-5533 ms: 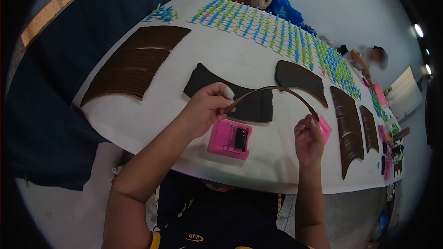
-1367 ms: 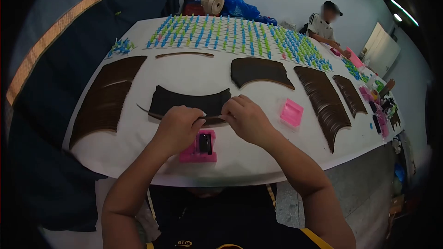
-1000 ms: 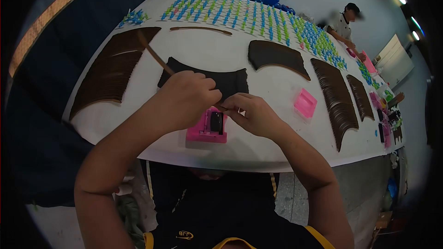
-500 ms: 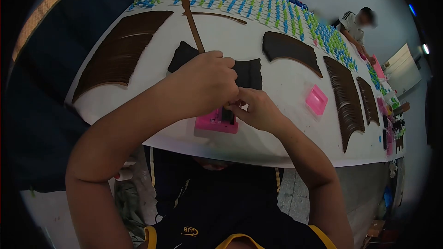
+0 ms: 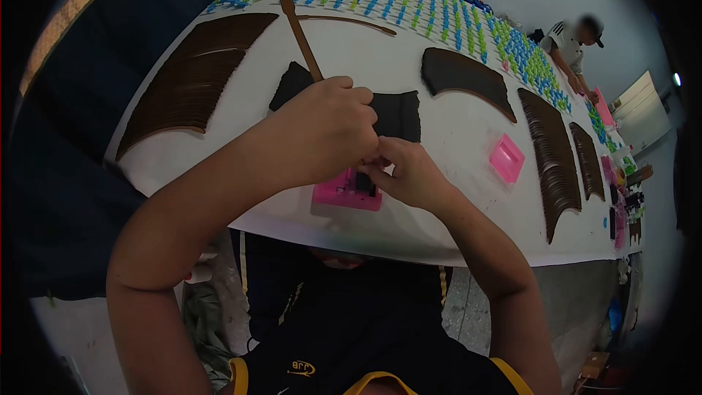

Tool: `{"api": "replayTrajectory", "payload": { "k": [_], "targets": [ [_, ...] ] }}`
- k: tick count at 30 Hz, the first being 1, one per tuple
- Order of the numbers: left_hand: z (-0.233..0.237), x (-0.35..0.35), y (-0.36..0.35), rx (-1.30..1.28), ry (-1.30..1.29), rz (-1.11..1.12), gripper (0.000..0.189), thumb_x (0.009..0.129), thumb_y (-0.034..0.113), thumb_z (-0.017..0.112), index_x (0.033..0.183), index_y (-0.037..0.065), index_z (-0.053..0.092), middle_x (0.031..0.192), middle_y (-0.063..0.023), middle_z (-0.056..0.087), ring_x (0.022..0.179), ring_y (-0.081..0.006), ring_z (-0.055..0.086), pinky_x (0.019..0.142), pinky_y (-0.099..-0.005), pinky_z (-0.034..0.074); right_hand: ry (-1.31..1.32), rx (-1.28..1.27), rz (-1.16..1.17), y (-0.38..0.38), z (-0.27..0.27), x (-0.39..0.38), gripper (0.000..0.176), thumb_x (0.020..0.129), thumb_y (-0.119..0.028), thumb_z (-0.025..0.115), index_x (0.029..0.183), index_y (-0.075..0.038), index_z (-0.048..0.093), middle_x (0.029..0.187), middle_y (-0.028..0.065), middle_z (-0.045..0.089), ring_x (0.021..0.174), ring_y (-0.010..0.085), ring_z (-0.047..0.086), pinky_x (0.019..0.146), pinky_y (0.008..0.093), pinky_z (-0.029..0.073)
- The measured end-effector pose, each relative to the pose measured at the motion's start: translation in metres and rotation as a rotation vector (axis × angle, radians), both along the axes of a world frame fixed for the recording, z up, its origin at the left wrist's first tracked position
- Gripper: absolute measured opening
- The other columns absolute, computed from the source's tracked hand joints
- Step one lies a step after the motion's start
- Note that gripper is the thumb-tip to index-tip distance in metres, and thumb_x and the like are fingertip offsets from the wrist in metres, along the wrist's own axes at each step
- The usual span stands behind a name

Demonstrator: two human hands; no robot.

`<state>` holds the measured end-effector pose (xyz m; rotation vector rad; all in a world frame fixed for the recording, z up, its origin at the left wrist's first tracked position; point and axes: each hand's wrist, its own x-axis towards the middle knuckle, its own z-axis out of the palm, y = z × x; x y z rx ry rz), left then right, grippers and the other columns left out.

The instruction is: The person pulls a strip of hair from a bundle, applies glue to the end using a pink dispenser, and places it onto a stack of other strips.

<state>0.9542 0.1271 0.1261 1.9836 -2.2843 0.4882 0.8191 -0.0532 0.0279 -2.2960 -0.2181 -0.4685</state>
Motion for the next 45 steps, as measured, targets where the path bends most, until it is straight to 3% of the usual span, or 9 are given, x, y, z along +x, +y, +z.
{"api": "replayTrajectory", "payload": {
  "k": [7,9,15,26,28,31,38,40,45],
  "targets": [
    [-0.007,0.002,0.011,0.002,0.019,0.044,0.006,0.082,0.01,0.079,0.08,0.016,0.08,0.081,-0.0004,0.07,0.094,-0.0196,0.067,0.088,-0.0354,0.054,-0.021,-0.029,0.01,-0.004,0.004,-0.006,0.017,0.09,-0.002,0.078,0.104,-0.006,0.071,0.086,0.0077,0.072,0.077,0.025,0.072,0.066,0.0371,0.058],
    [-0.019,0.006,0.015,-0.093,0.1,0.017,0.011,0.073,-0.002,0.077,0.076,0.008,0.075,0.077,-0.0035,0.064,0.084,-0.0219,0.062,0.079,-0.0368,0.053,-0.016,-0.05,0.015,-0.006,0.005,-0.008,0.018,0.089,-0.001,0.077,0.105,-0.007,0.071,0.087,0.0072,0.073,0.078,0.0249,0.072,0.066,0.0369,0.058],
    [-0.051,0.011,0.024,-0.122,0.17,-0.002,0.013,0.073,-0.001,0.077,0.083,0.008,0.076,0.078,-0.0044,0.065,0.08,-0.0235,0.064,0.071,-0.0379,0.055,-0.031,-0.183,0.049,-0.016,0.001,-0.015,0.021,0.087,0.001,0.076,0.106,-0.009,0.076,0.091,0.0061,0.074,0.084,0.0249,0.071,0.067,0.037,0.059],
    [-0.084,-0.001,0.017,-0.213,0.341,-0.001,0.016,0.075,0.006,0.078,0.091,0.01,0.078,0.084,-0.0044,0.07,0.084,-0.0243,0.067,0.072,-0.0391,0.058,-0.04,-0.25,0.044,-0.03,0.001,-0.03,0.028,0.085,0.004,0.075,0.108,-0.011,0.081,0.091,0.0062,0.073,0.085,0.0252,0.07,0.068,0.0367,0.058],
    [-0.087,-0.002,0.015,-0.221,0.361,-0.014,0.017,0.074,0.005,0.078,0.091,0.009,0.078,0.084,-0.0044,0.069,0.084,-0.0245,0.067,0.072,-0.0394,0.058,-0.01,-0.27,0.026,-0.031,0.0,-0.032,0.023,0.085,-0.002,0.074,0.105,-0.012,0.08,0.092,0.0072,0.074,0.088,0.0286,0.071,0.079,0.0411,0.059],
    [-0.089,-0.002,0.015,-0.238,0.358,-0.009,0.017,0.074,0.004,0.077,0.091,0.009,0.078,0.084,-0.0046,0.069,0.084,-0.0249,0.067,0.072,-0.0399,0.058,-0.048,-0.254,0.029,-0.031,-0.003,-0.032,0.029,0.083,0.005,0.076,0.108,-0.011,0.081,0.091,0.0067,0.072,0.086,0.0255,0.069,0.069,0.0376,0.058],
    [-0.089,-0.002,0.016,-0.234,0.371,0.001,0.019,0.074,0.003,0.076,0.092,0.009,0.078,0.085,-0.005,0.07,0.084,-0.0255,0.067,0.071,-0.0406,0.058,-0.086,-0.253,0.029,-0.031,-0.003,-0.033,0.029,0.083,0.005,0.076,0.107,-0.01,0.08,0.091,0.0068,0.072,0.086,0.026,0.069,0.069,0.0376,0.058],
    [-0.09,-0.001,0.015,-0.234,0.368,0.0,0.019,0.074,0.002,0.076,0.092,0.009,0.078,0.085,-0.0052,0.07,0.084,-0.0256,0.067,0.071,-0.0407,0.058,-0.038,-0.277,0.001,-0.032,-0.003,-0.035,0.023,0.085,-0.002,0.075,0.105,-0.012,0.08,0.093,0.0077,0.074,0.091,0.029,0.071,0.081,0.042,0.059],
    [-0.091,-0.002,0.014,-0.226,0.401,-0.001,0.019,0.076,0.001,0.076,0.093,0.008,0.079,0.083,-0.0057,0.07,0.083,-0.0257,0.067,0.071,-0.0402,0.058,0.027,-0.289,-0.035,-0.05,0.0,-0.059,0.026,0.083,0.001,0.074,0.106,-0.01,0.079,0.092,0.0076,0.074,0.091,0.0284,0.07,0.08,0.0414,0.059]
  ]
}}
